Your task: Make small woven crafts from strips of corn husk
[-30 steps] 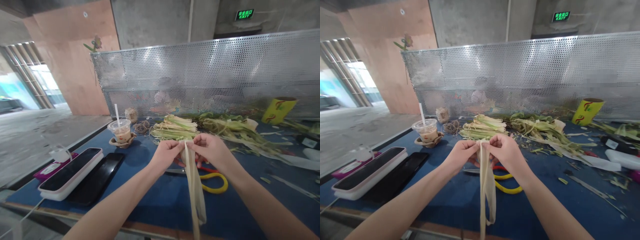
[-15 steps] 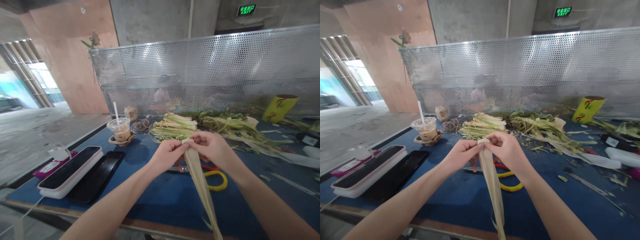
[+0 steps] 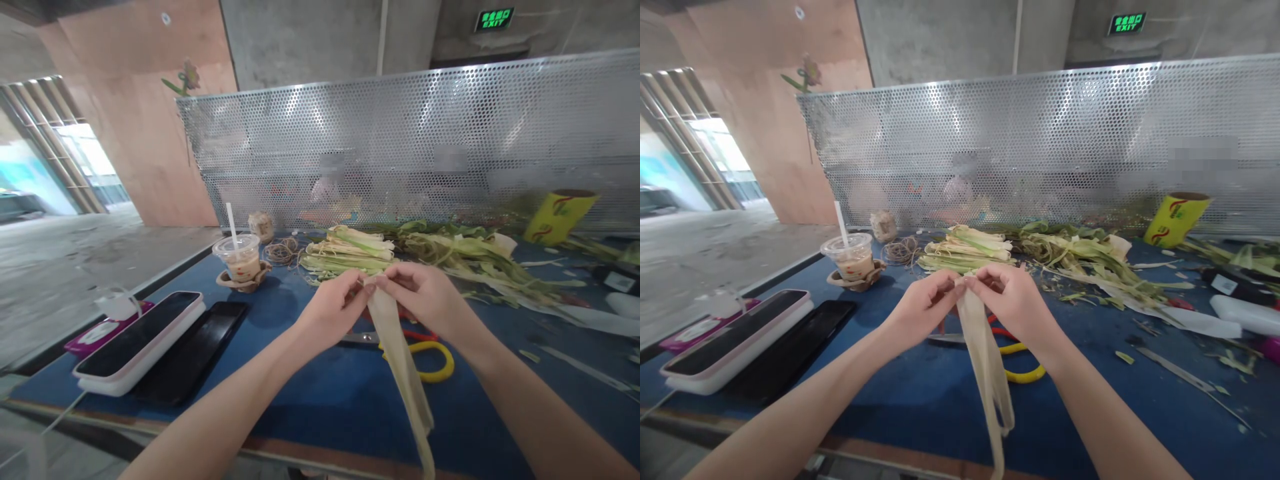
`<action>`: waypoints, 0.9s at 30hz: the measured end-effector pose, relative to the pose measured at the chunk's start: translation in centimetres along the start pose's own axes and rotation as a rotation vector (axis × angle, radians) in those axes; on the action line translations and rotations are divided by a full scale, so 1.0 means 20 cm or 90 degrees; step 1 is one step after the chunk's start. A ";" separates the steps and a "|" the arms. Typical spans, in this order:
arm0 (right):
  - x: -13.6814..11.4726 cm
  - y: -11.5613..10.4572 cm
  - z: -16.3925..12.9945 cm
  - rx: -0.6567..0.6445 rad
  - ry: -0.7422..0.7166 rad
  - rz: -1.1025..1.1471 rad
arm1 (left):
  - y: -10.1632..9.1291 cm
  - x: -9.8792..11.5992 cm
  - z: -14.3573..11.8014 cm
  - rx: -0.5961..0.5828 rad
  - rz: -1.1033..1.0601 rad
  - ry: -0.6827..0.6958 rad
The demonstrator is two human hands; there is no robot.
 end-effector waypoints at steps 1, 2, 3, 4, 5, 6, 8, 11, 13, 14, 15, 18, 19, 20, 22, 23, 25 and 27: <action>0.00 0.01 0.00 -0.015 0.007 -0.006 | 0.00 0.01 0.00 0.002 0.026 0.010; 0.01 0.02 0.00 -0.029 0.013 -0.016 | 0.00 0.01 -0.01 0.001 0.050 0.017; 0.01 0.03 0.00 -0.042 0.019 -0.025 | 0.00 0.02 -0.01 -0.005 0.069 0.021; 0.01 0.03 0.00 -0.053 0.025 -0.034 | -0.01 0.02 -0.02 -0.014 0.083 0.023; 0.01 0.04 0.00 -0.061 0.031 -0.042 | 0.00 0.03 -0.02 -0.028 0.092 0.024; 0.01 0.04 0.00 -0.071 0.036 -0.047 | 0.00 0.03 -0.02 -0.042 0.099 0.026; 0.01 0.05 0.00 -0.096 0.038 -0.053 | -0.01 0.04 -0.03 -0.056 0.106 0.030; 0.02 0.05 -0.01 -0.137 0.025 -0.053 | -0.02 0.05 -0.03 -0.051 0.119 0.041; 0.02 0.05 -0.01 -0.154 0.023 -0.038 | -0.03 0.06 -0.03 -0.042 0.124 0.054; 0.02 0.04 -0.01 -0.159 0.026 -0.027 | -0.03 0.06 -0.02 -0.037 0.124 0.062; 0.03 0.04 -0.01 -0.161 0.028 -0.014 | -0.03 0.07 -0.02 -0.030 0.124 0.072; 0.03 0.04 0.00 -0.141 0.012 0.029 | -0.05 0.08 -0.02 0.017 0.146 0.115; 0.03 0.05 0.00 -0.126 0.005 0.048 | -0.05 0.09 -0.02 0.039 0.166 0.136; 0.03 0.05 0.00 -0.109 0.000 0.069 | -0.06 0.09 -0.03 0.063 0.190 0.158; 0.05 0.05 0.01 -0.070 0.002 0.117 | -0.06 0.10 -0.04 0.114 0.236 0.204; 0.07 0.06 0.01 -0.053 0.010 0.143 | -0.06 0.11 -0.04 0.136 0.253 0.225; 0.10 0.08 0.01 -0.025 0.040 0.206 | -0.06 0.11 -0.05 0.179 0.277 0.261; 0.13 0.10 0.01 -0.010 0.083 0.275 | -0.06 0.11 -0.07 0.206 0.304 0.291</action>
Point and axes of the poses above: each hand's wrist, its own z-axis towards the middle knuckle, its own y-axis out of the palm, x = y × z, the point moved 6 cm from there along z, towards the middle knuckle, and after that the axes turned 14 degrees about z, right-handed, at the moved point
